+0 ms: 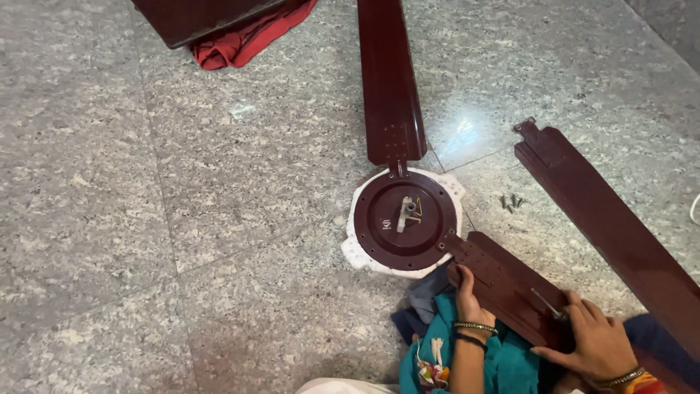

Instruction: The person attaches ceiling fan blades to the fan motor housing using a screwdriver. They align each blade and tighten the screws to secure it in place.

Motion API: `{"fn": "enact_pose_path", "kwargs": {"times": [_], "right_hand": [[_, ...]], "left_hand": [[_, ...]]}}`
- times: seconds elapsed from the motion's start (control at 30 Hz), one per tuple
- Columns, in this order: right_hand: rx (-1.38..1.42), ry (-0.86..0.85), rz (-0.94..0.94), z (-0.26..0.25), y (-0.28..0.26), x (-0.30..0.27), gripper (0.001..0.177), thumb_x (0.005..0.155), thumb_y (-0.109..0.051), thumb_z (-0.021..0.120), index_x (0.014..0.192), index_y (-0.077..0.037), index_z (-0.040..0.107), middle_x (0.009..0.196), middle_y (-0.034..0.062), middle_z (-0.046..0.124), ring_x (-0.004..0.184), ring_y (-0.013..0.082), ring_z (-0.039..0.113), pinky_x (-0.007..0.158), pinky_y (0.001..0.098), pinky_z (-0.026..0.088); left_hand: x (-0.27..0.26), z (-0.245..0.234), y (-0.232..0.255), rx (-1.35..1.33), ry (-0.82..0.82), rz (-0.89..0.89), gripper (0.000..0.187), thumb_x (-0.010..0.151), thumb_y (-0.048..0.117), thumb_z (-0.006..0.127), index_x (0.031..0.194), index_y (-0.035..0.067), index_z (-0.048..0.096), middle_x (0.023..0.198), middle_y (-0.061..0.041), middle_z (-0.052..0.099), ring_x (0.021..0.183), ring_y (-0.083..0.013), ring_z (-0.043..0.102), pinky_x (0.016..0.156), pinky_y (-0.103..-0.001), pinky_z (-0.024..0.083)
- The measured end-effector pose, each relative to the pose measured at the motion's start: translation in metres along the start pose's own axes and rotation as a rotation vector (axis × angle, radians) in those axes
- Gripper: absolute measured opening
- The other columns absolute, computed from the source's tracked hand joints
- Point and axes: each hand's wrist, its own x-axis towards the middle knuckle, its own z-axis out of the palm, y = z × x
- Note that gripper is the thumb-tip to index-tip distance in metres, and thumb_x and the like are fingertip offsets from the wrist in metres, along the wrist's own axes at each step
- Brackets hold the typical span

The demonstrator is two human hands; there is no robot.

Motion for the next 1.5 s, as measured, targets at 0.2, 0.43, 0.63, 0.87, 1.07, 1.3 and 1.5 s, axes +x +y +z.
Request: {"fn": "enact_pose_path", "kwargs": {"times": [0.2, 0.43, 0.63, 0.87, 1.07, 1.3, 1.5], "right_hand": [[0.028, -0.001, 0.026, 0.026, 0.015, -0.008, 0.122, 0.053, -0.080, 0.067, 0.144, -0.001, 0.046, 0.127, 0.0126, 0.065, 0.119, 0.0274, 0.062, 0.089, 0.0488, 0.051], [0.433, 0.035, 0.344, 0.039, 0.048, 0.018, 0.060, 0.085, -0.059, 0.067, 0.119, -0.010, 0.069, 0.096, 0.0188, 0.071, 0.084, 0.0322, 0.071, 0.076, 0.0424, 0.058], [0.471, -0.006, 0.257, 0.029, 0.061, 0.135, 0.051, 0.085, -0.052, 0.073, 0.102, -0.004, 0.074, 0.091, 0.0157, 0.075, 0.081, 0.0320, 0.074, 0.074, 0.0439, 0.059], [0.499, -0.041, 0.256, 0.035, 0.028, 0.243, 0.053, 0.079, -0.045, 0.082, 0.123, -0.016, 0.072, 0.099, 0.0140, 0.079, 0.087, 0.0274, 0.079, 0.081, 0.0395, 0.062], [0.319, 0.010, 0.137, 0.047, 0.004, 0.235, 0.035, 0.084, -0.032, 0.077, 0.114, -0.015, 0.074, 0.103, 0.0111, 0.073, 0.090, 0.0366, 0.072, 0.080, 0.0474, 0.058], [0.324, 0.083, 0.124, 0.067, 0.026, 0.229, 0.037, 0.087, -0.031, 0.074, 0.118, -0.010, 0.071, 0.108, 0.0141, 0.072, 0.090, 0.0371, 0.071, 0.080, 0.0473, 0.058], [0.625, 0.001, 0.307, 0.057, 0.017, 0.197, 0.027, 0.090, -0.027, 0.074, 0.113, -0.012, 0.075, 0.085, 0.0108, 0.076, 0.070, 0.0234, 0.072, 0.066, 0.0386, 0.057]], "left_hand": [[0.002, -0.002, -0.003, 0.013, 0.021, 0.006, 0.066, 0.090, 0.043, 0.074, 0.145, 0.013, 0.054, 0.142, -0.004, 0.061, 0.130, -0.0249, 0.060, 0.110, -0.046, 0.051], [0.007, -0.015, -0.008, -0.038, -0.034, -0.032, 0.064, 0.091, 0.043, 0.072, 0.142, 0.009, 0.055, 0.139, -0.007, 0.061, 0.129, -0.0290, 0.059, 0.111, -0.048, 0.050], [0.005, -0.014, -0.006, -0.052, -0.047, -0.021, 0.063, 0.092, 0.041, 0.070, 0.142, 0.008, 0.055, 0.141, -0.007, 0.060, 0.129, -0.0285, 0.059, 0.111, -0.047, 0.049], [0.004, -0.011, -0.005, -0.074, 0.026, -0.044, 0.060, 0.094, 0.039, 0.067, 0.142, 0.006, 0.054, 0.138, -0.010, 0.061, 0.128, -0.0310, 0.060, 0.111, -0.049, 0.050], [-0.006, -0.003, -0.004, -0.068, -0.039, -0.015, 0.055, 0.097, 0.039, 0.066, 0.142, 0.011, 0.052, 0.139, -0.008, 0.059, 0.128, -0.0291, 0.058, 0.111, -0.049, 0.049], [-0.013, 0.015, -0.002, -0.051, 0.010, 0.072, 0.044, 0.097, 0.032, 0.064, 0.138, 0.023, 0.050, 0.137, -0.004, 0.058, 0.127, -0.0265, 0.058, 0.111, -0.049, 0.050], [-0.020, 0.019, 0.001, -0.076, -0.055, 0.067, 0.043, 0.099, 0.031, 0.063, 0.138, 0.020, 0.050, 0.138, -0.003, 0.058, 0.128, -0.0257, 0.057, 0.113, -0.048, 0.048]]}}
